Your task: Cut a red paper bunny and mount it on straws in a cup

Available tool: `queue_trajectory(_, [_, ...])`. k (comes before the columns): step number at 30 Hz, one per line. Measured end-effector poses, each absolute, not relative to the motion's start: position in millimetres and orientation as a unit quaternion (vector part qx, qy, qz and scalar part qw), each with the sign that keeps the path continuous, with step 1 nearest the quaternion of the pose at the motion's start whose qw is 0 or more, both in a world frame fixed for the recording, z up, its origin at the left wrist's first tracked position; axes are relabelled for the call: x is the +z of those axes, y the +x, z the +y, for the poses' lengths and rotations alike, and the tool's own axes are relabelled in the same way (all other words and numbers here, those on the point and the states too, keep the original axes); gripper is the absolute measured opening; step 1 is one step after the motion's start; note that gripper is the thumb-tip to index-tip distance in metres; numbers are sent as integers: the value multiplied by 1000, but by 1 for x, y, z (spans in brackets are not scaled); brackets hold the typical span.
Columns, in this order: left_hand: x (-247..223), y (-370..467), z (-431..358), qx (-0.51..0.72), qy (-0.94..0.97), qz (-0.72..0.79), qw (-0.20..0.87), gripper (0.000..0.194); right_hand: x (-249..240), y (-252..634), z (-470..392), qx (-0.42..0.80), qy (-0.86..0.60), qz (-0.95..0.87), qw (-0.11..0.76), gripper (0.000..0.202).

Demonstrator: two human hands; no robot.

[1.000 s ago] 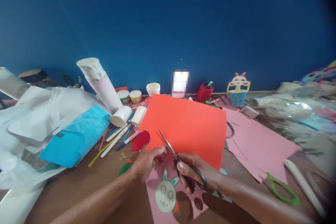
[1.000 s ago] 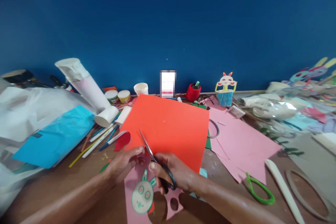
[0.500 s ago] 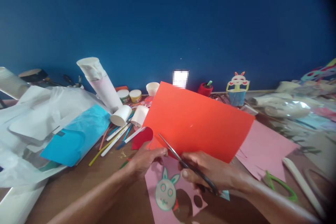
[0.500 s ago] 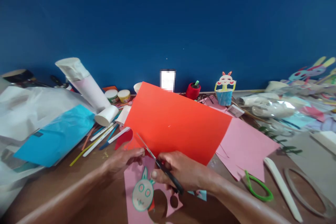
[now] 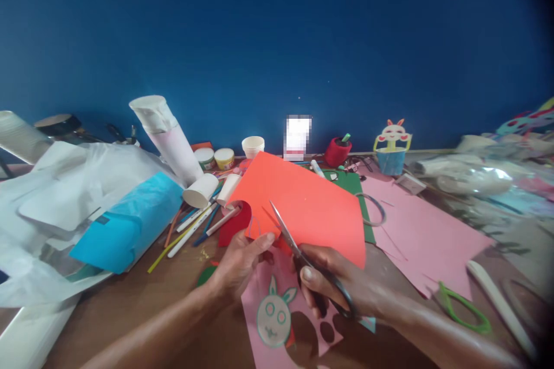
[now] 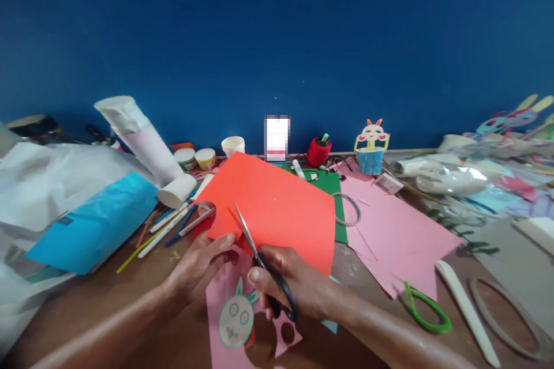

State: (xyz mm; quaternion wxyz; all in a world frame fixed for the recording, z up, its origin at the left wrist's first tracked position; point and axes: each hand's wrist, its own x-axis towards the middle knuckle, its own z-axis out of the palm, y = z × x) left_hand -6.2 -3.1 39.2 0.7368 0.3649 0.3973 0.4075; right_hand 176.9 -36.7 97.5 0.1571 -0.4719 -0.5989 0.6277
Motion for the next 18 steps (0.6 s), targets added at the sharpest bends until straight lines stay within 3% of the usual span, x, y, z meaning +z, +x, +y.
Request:
queue_trajectory(6, [62,-15,0,411,536,413,611,14,85,178,-49,667,-411,-595,180,36])
queue_trajectory(11, [81,-25,7,345,592,373,625,11,90,179,-59,638,-408,-629,176,27])
queue_trajectory(18, [73,-31,13,322,577,419,623,13,75,172,-56,664,-395,-608,183,34])
